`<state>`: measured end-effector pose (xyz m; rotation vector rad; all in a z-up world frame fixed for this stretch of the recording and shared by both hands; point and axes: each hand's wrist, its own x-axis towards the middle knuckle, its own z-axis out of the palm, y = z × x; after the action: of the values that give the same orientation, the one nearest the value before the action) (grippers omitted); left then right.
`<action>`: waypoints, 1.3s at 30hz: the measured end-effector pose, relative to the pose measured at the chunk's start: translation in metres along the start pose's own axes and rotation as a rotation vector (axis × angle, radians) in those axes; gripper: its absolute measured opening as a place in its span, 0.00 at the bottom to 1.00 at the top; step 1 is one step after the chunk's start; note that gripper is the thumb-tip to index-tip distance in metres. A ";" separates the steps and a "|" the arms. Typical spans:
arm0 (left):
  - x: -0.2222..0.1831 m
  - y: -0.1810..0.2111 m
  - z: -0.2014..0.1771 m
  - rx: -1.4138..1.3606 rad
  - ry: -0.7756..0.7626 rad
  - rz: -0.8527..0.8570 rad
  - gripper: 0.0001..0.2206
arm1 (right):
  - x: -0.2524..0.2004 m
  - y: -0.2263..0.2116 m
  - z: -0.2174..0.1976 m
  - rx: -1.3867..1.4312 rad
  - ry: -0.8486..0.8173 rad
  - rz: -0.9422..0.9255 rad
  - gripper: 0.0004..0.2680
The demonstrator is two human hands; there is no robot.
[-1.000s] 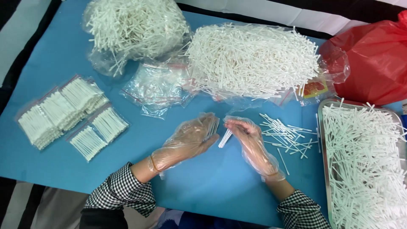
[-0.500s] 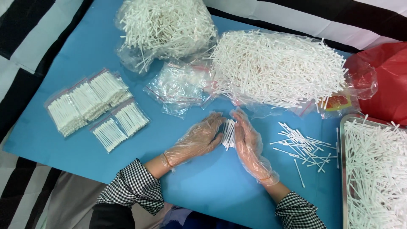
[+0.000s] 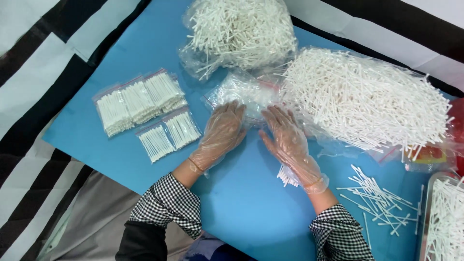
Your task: The person picks up groups of cotton swabs from a large pile, aligns them into a row by hand, and slides them into a small clear plastic bag on a blue table.
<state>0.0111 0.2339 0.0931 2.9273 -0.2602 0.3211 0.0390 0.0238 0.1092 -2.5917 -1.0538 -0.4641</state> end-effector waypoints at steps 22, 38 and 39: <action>-0.005 0.017 -0.027 -0.233 0.332 0.013 0.40 | 0.016 -0.002 -0.002 0.170 0.284 0.187 0.02; -0.032 0.068 -0.016 -0.314 0.545 0.357 0.37 | -0.051 -0.028 -0.077 0.590 0.205 0.323 0.03; -0.034 0.070 -0.016 -0.355 0.516 0.378 0.37 | -0.052 -0.031 -0.084 0.591 0.198 0.314 0.05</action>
<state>-0.0379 0.1746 0.1119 2.3333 -0.7029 0.9531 -0.0334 -0.0203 0.1682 -2.0769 -0.5850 -0.2695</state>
